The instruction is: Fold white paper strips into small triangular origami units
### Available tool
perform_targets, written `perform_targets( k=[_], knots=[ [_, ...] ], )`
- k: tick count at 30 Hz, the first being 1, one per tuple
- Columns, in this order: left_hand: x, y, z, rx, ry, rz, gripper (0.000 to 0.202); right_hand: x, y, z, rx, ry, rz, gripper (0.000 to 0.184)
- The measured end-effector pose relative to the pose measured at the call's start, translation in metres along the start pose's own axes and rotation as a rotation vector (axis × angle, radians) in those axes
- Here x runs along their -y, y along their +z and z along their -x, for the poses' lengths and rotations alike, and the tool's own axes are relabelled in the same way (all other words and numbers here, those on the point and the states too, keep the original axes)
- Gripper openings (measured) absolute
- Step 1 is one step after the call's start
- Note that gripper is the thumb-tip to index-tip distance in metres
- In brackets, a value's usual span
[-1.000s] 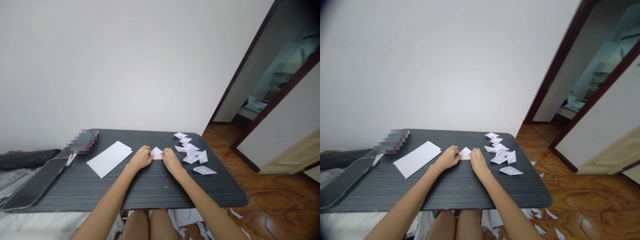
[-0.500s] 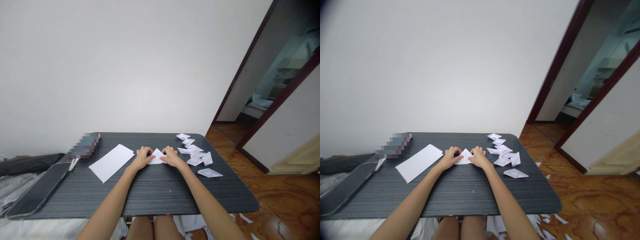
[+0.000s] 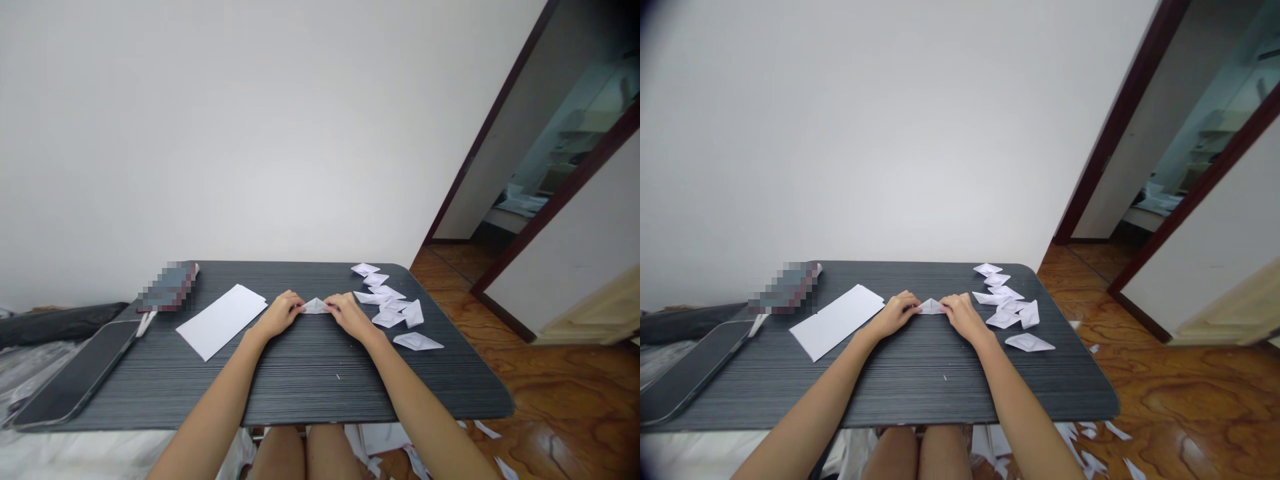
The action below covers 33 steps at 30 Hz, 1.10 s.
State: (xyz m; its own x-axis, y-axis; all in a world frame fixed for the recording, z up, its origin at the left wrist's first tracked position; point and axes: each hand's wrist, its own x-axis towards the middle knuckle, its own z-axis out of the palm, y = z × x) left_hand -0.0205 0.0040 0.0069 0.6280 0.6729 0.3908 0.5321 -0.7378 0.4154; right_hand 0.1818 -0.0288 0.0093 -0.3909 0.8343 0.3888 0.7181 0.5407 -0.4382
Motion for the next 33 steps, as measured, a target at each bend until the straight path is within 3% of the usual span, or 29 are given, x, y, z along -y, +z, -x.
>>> perform_targets(
  k=[6,14,18,20,23,26,28,33],
  knots=[
    [-0.002,0.008,-0.005,-0.021,-0.19,-0.046,0.017,-0.008,0.011,-0.006,-0.018,0.155,-0.134,0.022],
    [-0.011,0.014,-0.012,0.015,-0.284,-0.245,0.017,-0.006,0.016,-0.005,0.02,0.328,0.031,0.031],
    [-0.011,0.016,-0.011,-0.007,-0.359,-0.332,0.018,0.007,0.013,-0.003,-0.054,0.293,0.18,0.029],
    [-0.01,0.016,-0.011,-0.039,-0.367,-0.365,0.02,0.015,0.012,-0.003,-0.006,0.198,0.219,0.028],
    [-0.009,0.016,-0.011,-0.014,-0.222,-0.344,0.018,0.025,0.013,-0.003,0.08,0.084,0.278,0.033],
    [-0.012,0.015,-0.009,0.085,0.042,-0.211,0.023,0.029,0.014,0.0,0.076,0.068,0.325,0.031],
    [-0.016,0.015,-0.007,0.119,0.147,-0.132,0.026,0.03,0.014,0.005,0.071,0.059,0.309,0.031],
    [-0.024,0.013,0.001,0.076,0.112,-0.093,0.028,0.028,0.01,0.019,0.062,0.016,0.245,0.039]
  ],
)
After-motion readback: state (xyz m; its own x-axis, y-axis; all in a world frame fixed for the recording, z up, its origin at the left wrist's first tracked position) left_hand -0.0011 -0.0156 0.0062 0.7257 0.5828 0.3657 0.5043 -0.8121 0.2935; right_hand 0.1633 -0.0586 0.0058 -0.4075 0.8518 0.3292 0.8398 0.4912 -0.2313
